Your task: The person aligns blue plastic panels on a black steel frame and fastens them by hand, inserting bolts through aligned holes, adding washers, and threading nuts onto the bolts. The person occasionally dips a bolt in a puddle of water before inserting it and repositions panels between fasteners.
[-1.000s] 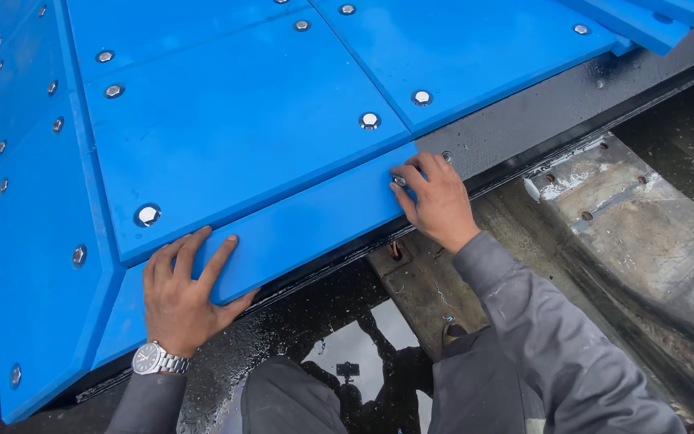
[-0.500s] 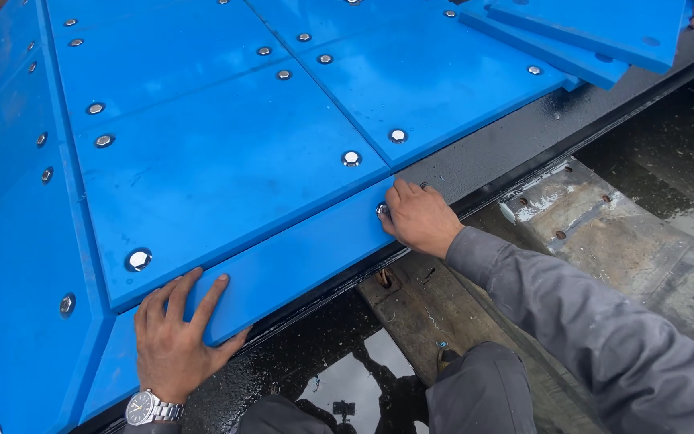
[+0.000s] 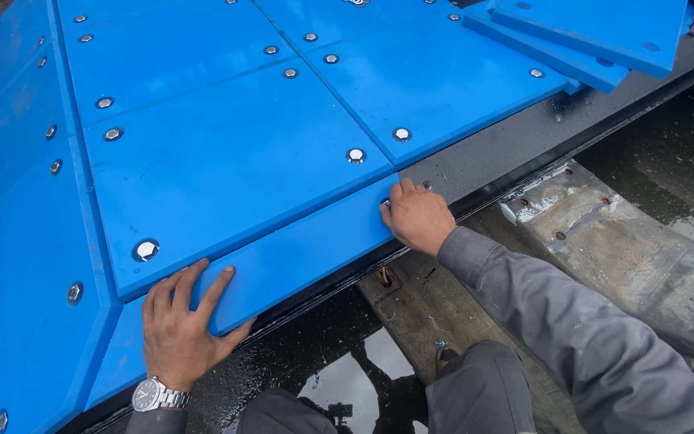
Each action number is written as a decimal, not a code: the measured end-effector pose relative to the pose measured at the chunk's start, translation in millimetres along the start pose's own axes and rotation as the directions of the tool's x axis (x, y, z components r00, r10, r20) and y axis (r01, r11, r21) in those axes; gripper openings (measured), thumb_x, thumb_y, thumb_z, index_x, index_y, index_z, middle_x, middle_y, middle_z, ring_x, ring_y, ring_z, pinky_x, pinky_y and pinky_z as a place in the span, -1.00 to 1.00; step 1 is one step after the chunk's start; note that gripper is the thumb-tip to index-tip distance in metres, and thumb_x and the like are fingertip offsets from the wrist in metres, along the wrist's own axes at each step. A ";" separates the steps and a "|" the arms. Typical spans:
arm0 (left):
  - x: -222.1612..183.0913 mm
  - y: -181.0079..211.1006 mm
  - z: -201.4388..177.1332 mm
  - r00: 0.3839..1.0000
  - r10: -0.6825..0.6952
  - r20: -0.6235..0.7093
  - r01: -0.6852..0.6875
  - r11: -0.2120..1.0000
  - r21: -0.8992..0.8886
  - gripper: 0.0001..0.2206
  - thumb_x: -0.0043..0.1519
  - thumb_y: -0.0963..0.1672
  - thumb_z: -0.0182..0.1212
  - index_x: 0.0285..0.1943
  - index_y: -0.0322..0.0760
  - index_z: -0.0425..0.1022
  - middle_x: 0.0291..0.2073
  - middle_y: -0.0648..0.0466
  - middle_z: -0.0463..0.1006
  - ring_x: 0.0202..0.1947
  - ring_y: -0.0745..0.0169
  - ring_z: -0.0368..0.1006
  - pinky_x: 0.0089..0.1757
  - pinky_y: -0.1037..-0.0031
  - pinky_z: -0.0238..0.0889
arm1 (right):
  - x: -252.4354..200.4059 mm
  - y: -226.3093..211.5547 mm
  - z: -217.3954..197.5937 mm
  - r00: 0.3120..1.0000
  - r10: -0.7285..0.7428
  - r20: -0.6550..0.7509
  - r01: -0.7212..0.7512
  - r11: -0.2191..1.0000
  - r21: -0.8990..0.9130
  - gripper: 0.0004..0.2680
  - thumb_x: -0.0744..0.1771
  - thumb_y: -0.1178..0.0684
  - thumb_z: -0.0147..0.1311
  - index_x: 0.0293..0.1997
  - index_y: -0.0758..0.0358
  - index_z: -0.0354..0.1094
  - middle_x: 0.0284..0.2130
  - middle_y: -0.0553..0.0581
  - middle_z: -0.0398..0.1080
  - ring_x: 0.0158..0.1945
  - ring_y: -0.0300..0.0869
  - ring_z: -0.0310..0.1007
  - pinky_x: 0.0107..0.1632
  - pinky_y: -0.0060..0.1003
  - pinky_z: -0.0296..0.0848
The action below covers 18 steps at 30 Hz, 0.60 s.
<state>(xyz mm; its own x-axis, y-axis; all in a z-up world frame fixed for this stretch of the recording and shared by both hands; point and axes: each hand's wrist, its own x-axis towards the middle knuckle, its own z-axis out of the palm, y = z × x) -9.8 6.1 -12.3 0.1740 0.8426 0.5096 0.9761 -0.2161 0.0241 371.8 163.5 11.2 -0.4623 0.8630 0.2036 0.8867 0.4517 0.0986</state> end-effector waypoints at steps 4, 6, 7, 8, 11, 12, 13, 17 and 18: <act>1.3 -0.1 2.4 1.000 0.002 -0.003 -0.002 1.000 -0.004 -0.25 -0.17 0.22 0.42 0.28 0.18 0.46 0.26 -0.06 0.37 0.22 -0.17 0.32 0.16 -0.12 0.19 | -1.7 -2.6 -5.7 0.996 0.087 0.022 -0.086 0.995 -0.044 -0.74 0.44 -0.10 -0.02 -0.20 0.36 0.32 -0.29 0.25 0.32 -0.29 0.03 0.49 -0.34 -0.07 0.54; -1.5 -1.8 2.9 1.000 0.012 -0.009 -0.013 1.000 -0.009 -0.25 -0.17 0.22 0.42 0.27 0.17 0.46 0.26 -0.07 0.37 0.22 -0.19 0.32 0.16 -0.13 0.18 | -5.4 -5.5 -12.4 0.999 -0.007 -0.032 0.005 0.996 -0.087 -0.72 0.38 -0.09 0.02 -0.20 0.44 0.31 -0.26 0.29 0.31 -0.32 0.03 0.48 -0.50 -0.12 0.53; -2.6 -2.4 2.2 1.000 0.005 -0.007 -0.005 1.000 -0.008 -0.25 -0.17 0.22 0.42 0.27 0.17 0.46 0.26 -0.07 0.37 0.22 -0.19 0.32 0.16 -0.13 0.18 | -3.6 -2.6 -8.7 0.999 -0.014 -0.029 0.012 0.996 -0.085 -0.72 0.38 -0.09 0.02 -0.20 0.44 0.31 -0.26 0.29 0.31 -0.32 0.03 0.48 -0.50 -0.12 0.53; -3.6 -2.5 1.6 1.000 0.004 -0.015 -0.004 1.000 -0.011 -0.25 -0.16 0.22 0.42 0.28 0.18 0.45 0.26 -0.07 0.37 0.22 -0.19 0.32 0.16 -0.13 0.18 | -2.1 0.8 -4.9 0.999 -0.025 -0.026 0.024 0.999 -0.040 -0.72 0.37 -0.08 0.03 -0.19 0.46 0.31 -0.25 0.30 0.31 -0.34 0.03 0.49 -0.49 -0.12 0.54; -1.8 -0.7 2.9 1.000 0.012 -0.019 -0.012 1.000 -0.017 -0.26 -0.15 0.22 0.43 0.28 0.18 0.46 0.26 -0.06 0.38 0.23 -0.19 0.32 0.17 -0.12 0.18 | -1.9 2.0 -3.0 1.000 -0.023 -0.017 0.022 1.000 -0.007 -0.73 0.36 -0.07 0.04 -0.18 0.46 0.31 -0.24 0.31 0.30 -0.34 0.03 0.50 -0.46 -0.11 0.55; -1.8 -0.8 2.5 1.000 0.008 -0.018 -0.009 1.000 -0.012 -0.26 -0.15 0.22 0.43 0.28 0.18 0.46 0.26 -0.06 0.38 0.23 -0.18 0.32 0.17 -0.12 0.18 | 0.2 -0.9 -4.5 1.000 -0.023 -0.015 0.023 1.000 -0.020 -0.73 0.37 -0.07 0.04 -0.18 0.45 0.31 -0.24 0.30 0.31 -0.32 0.03 0.50 -0.45 -0.11 0.55; -2.9 -0.4 0.9 1.000 0.009 -0.018 -0.009 1.000 -0.012 -0.26 -0.15 0.22 0.43 0.28 0.18 0.46 0.26 -0.06 0.38 0.23 -0.18 0.32 0.17 -0.12 0.18 | -0.3 -1.2 -3.4 1.000 -0.023 -0.015 0.023 1.000 -0.020 -0.73 0.37 -0.07 0.04 -0.18 0.45 0.31 -0.24 0.30 0.31 -0.32 0.03 0.50 -0.45 -0.11 0.55; 3.7 1.9 -1.5 0.999 0.014 -0.030 -0.014 1.000 -0.022 -0.25 -0.16 0.21 0.44 0.28 0.17 0.47 0.25 -0.05 0.39 0.23 -0.16 0.32 0.17 -0.11 0.17 | -1.9 0.5 -10.7 0.998 0.037 0.045 -0.034 0.997 -0.062 -0.73 0.42 -0.10 -0.02 -0.18 0.38 0.34 -0.26 0.27 0.36 -0.30 0.05 0.53 -0.40 -0.07 0.55; 2.7 0.6 -1.7 0.999 0.018 -0.038 -0.020 0.999 -0.032 -0.26 -0.15 0.21 0.45 0.28 0.17 0.47 0.25 -0.04 0.39 0.23 -0.15 0.32 0.18 -0.10 0.17 | -3.0 -2.8 -11.7 0.998 -0.030 -0.046 0.026 0.997 -0.072 -0.73 0.37 -0.09 0.02 -0.20 0.41 0.35 -0.27 0.28 0.36 -0.33 0.07 0.53 -0.47 -0.06 0.55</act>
<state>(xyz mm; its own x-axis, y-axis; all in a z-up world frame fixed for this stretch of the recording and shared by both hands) -9.0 7.4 -9.4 0.1867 0.8191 0.5424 0.9678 -0.2484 0.0419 370.8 157.0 21.8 -0.4876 0.8379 0.2454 0.8724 0.4567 0.1739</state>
